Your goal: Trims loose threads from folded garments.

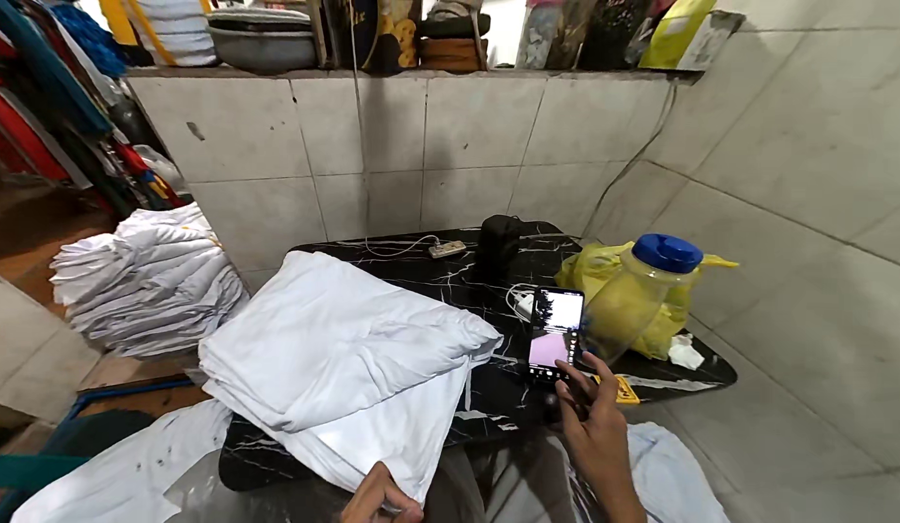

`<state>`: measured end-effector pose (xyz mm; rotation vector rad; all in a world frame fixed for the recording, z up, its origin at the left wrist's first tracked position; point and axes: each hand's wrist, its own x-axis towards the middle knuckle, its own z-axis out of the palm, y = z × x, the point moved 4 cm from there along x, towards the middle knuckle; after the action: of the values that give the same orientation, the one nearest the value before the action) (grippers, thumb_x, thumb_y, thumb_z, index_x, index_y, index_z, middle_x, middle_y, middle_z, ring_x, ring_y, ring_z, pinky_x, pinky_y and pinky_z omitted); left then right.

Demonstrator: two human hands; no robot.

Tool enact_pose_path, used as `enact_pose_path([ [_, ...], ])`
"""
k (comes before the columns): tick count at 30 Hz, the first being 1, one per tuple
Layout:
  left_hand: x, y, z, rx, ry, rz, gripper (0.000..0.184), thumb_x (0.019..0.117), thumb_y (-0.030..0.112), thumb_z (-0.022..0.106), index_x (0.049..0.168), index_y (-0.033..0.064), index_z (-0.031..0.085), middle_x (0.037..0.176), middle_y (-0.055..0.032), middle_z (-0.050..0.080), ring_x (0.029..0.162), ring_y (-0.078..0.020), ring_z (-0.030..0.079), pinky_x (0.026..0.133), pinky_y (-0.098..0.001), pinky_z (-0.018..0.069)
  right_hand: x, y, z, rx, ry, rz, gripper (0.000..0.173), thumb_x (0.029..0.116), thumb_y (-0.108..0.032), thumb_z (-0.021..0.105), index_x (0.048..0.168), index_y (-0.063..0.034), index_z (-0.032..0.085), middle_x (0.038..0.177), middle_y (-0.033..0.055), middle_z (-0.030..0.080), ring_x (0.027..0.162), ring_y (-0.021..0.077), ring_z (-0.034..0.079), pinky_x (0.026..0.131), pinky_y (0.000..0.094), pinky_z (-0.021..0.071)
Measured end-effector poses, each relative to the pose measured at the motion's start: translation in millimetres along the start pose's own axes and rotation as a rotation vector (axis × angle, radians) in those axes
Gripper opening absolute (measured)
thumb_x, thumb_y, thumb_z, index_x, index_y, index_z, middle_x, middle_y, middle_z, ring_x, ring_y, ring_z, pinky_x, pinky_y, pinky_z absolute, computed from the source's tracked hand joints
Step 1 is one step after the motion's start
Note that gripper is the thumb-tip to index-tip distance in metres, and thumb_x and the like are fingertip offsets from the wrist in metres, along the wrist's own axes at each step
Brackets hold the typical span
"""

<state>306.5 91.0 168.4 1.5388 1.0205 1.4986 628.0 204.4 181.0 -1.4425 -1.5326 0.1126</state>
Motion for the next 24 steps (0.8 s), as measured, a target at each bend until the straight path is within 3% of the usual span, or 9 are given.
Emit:
enact_pose_path([
  [3,0.4,2.0,0.1,0.005,0.001,-0.004,0.016,0.0952,0.018,0.073,0.09,0.0042,0.067,0.092,-0.0027,0.059,0.086,-0.0029,0.061,0.071,-0.0184,0.0562,0.9,1.5,2.6,-0.021,-0.01,-0.005,0.061,0.0993,-0.021,0.057,0.153,-0.002,0.036,0.124,0.0105,0.072,0.101,0.0259,0.073,0.079,0.0491,0.0607],
  [6,0.4,1.3,0.1,-0.002,-0.007,-0.005,0.014,0.095,0.016,0.074,0.09,0.0038,0.068,0.092,-0.0033,0.059,0.086,-0.0042,0.061,0.071,-0.0193,0.0574,3.0,2.4,2.9,-0.047,-0.002,-0.007,0.062,0.099,-0.023,0.058,0.154,-0.0043,0.035,0.125,0.0095,0.072,0.097,0.0261,0.073,0.075,0.0491,0.0605],
  [11,0.6,-0.4,0.2,-0.001,-0.017,-0.001,0.015,0.0955,0.016,0.073,0.09,0.0029,0.067,0.091,-0.0034,0.058,0.083,-0.0042,0.06,0.069,-0.0188,0.0566,5.4,2.8,2.6,-0.051,-0.013,-0.006,0.064,0.0983,-0.023,0.059,0.155,-0.0056,0.034,0.128,0.0082,0.071,0.102,0.027,0.073,0.078,0.0502,0.0606],
  [19,1.2,2.4,0.5,0.012,-0.033,-0.004,0.015,0.0955,0.015,0.072,0.09,0.0019,0.067,0.091,-0.0043,0.057,0.084,-0.0044,0.06,0.07,-0.0183,0.0564,5.4,0.3,1.9,-0.076,-0.004,0.003,0.064,0.0971,-0.022,0.059,0.154,-0.0056,0.035,0.127,0.0098,0.071,0.1,0.0289,0.073,0.076,0.0518,0.0602],
  [21,1.1,3.5,0.2,0.004,-0.039,-0.002,0.015,0.0953,0.015,0.073,0.09,0.0013,0.069,0.093,-0.0056,0.058,0.086,-0.0051,0.061,0.072,-0.0192,0.0573,2.7,-5.4,-0.4,-0.037,0.01,0.006,0.062,0.0976,-0.021,0.058,0.153,-0.004,0.037,0.125,0.0098,0.072,0.099,0.0245,0.073,0.077,0.0462,0.0608],
  [23,0.6,4.0,-0.1,-0.003,-0.035,0.01,0.015,0.0949,0.017,0.074,0.09,0.0031,0.071,0.095,-0.0057,0.06,0.088,-0.0049,0.062,0.075,-0.0197,0.0582,-4.4,-19.2,-0.6,0.057,0.041,0.012,0.052,0.0998,-0.02,0.057,0.145,0.0014,0.046,0.105,0.0067,0.074,0.084,0.0118,0.071,0.07,0.0312,0.0601],
  [24,0.0,5.2,0.1,-0.015,-0.036,0.01,0.014,0.0946,0.018,0.074,0.091,0.0039,0.072,0.096,-0.0053,0.061,0.09,-0.0048,0.062,0.078,-0.0201,0.0578,-11.2,-28.3,1.4,0.111,0.042,0.011,0.043,0.101,-0.019,0.057,0.137,0.0048,0.053,0.091,0.006,0.071,0.072,0.0085,0.067,0.062,0.0272,0.0575],
])
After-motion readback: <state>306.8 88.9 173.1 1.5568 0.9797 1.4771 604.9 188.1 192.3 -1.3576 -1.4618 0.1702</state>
